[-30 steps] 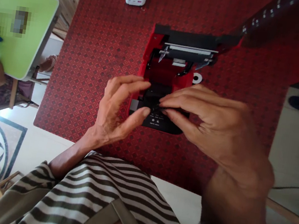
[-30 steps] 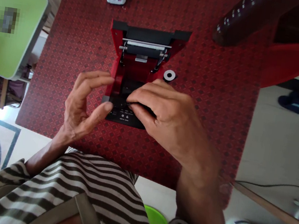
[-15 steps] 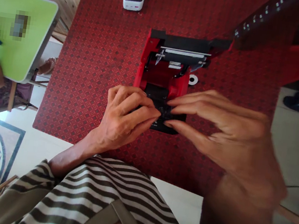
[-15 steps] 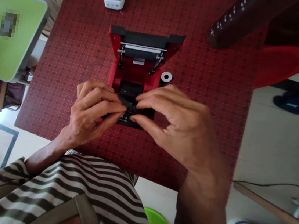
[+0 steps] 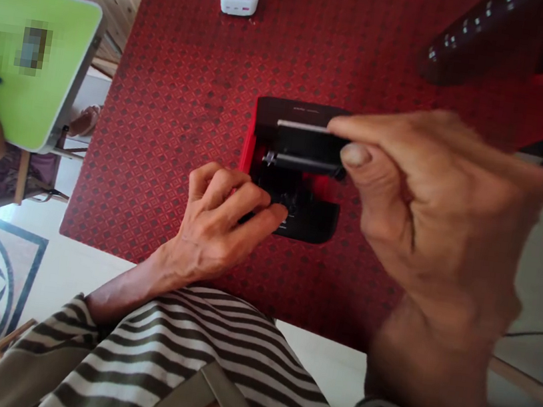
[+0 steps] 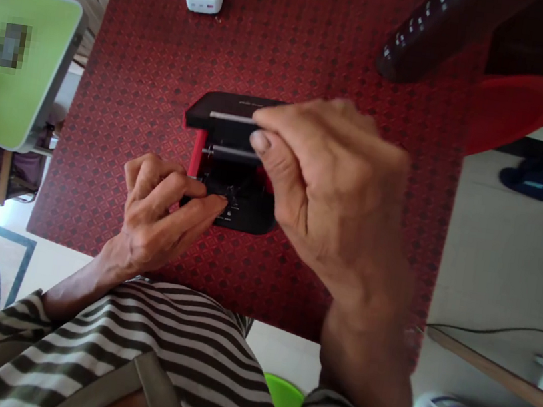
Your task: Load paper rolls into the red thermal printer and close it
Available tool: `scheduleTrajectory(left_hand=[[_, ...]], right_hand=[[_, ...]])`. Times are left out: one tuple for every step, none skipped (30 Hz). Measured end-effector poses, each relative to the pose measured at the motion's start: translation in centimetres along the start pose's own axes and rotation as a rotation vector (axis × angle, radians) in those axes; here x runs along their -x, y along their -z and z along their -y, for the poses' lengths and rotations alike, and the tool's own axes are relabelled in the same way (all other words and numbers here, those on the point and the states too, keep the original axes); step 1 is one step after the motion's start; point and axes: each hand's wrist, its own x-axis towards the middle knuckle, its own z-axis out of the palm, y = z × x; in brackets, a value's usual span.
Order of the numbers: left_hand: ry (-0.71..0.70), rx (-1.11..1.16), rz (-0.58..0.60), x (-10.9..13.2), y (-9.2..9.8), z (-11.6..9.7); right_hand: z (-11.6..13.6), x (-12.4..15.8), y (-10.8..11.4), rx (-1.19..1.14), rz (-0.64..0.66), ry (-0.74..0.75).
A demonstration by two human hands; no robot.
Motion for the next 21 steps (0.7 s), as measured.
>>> scheduleTrajectory(left_hand=[[0.005, -0.003, 0.001, 0.0, 0.0, 0.0], [0.009, -0.005, 0.002, 0.0, 0.0, -0.1], [0.009, -0.004, 0.001, 0.1, -0.1, -0.1], [0.008, -0.003, 0.000, 0.1, -0.1, -0.1], [0.007, 0.000, -0.003, 0.1, -0.2, -0.1], [0.010, 0.002, -0.003, 0.2, -0.2, -0.1], [0.017, 0.003, -0.002, 0.2, -0.2, -0.2], [0.025, 0.004, -0.001, 0.2, -0.2, -0.3], [0.035, 0.006, 0.000, 0.1, -0.1, -0.4], [0.048, 0.011, 0.005, 0.1, 0.0, -0.5], [0.063, 0.019, 0.008, 0.0, 0.2, -0.6], [0.087, 0.036, 0.012, -0.1, 0.3, -0.6], [0.115, 0.064, 0.004, -0.2, 0.4, -0.5], [0.161, 0.099, -0.009, -0.1, 0.3, -0.3], [0.232, 0.142, -0.027, 0.0, 0.2, 0.2], [0.315, 0.197, -0.057, 0.3, -0.2, 0.7], [0.424, 0.250, -0.076, 0.7, -0.7, 1.4], [0.540, 0.332, -0.082, 1.2, -1.2, 2.2], [0.615, 0.433, -0.097, 1.8, -1.9, 3.0], [0.665, 0.538, -0.074, 2.5, -2.5, 3.8], [0.726, 0.627, -0.018, 3.1, -3.1, 4.4]], right_hand=[[0.5, 0.7, 0.2, -0.024, -0.006, 0.015], [0.9, 1.4, 0.2, -0.053, -0.012, 0.023], [1.2, 2.1, 0.2, -0.085, -0.008, 0.020], [1.4, 2.7, 0.0, -0.115, 0.001, 0.015], [1.6, 3.3, -0.2, -0.139, 0.020, 0.006], [1.6, 3.8, -0.5, -0.158, 0.041, -0.007], [1.7, 4.3, -0.8, -0.171, 0.045, -0.022], [1.7, 4.7, -1.2, -0.183, 0.037, -0.035], [1.7, 5.0, -1.4, -0.195, 0.012, -0.039], [1.7, 5.2, -1.7, -0.206, -0.015, -0.044], [1.6, 5.5, -1.9, -0.218, -0.038, -0.052], [1.6, 5.6, -2.0, -0.230, -0.056, -0.055], [1.6, 5.8, -2.2, -0.241, -0.058, -0.058], [1.5, 5.9, -2.2, -0.250, -0.052, -0.064], [1.5, 6.0, -2.3, -0.255, -0.045, -0.071], [1.5, 6.1, -2.3, -0.256, -0.039, -0.075], [1.5, 6.1, -2.4, -0.253, -0.036, -0.077], [1.5, 6.2, -2.5, -0.250, -0.038, -0.079], [1.5, 6.2, -2.5, -0.249, -0.044, -0.080], [1.6, 6.3, -2.5, -0.249, -0.051, -0.080], [1.6, 6.3, -2.5, -0.251, -0.055, -0.079]])
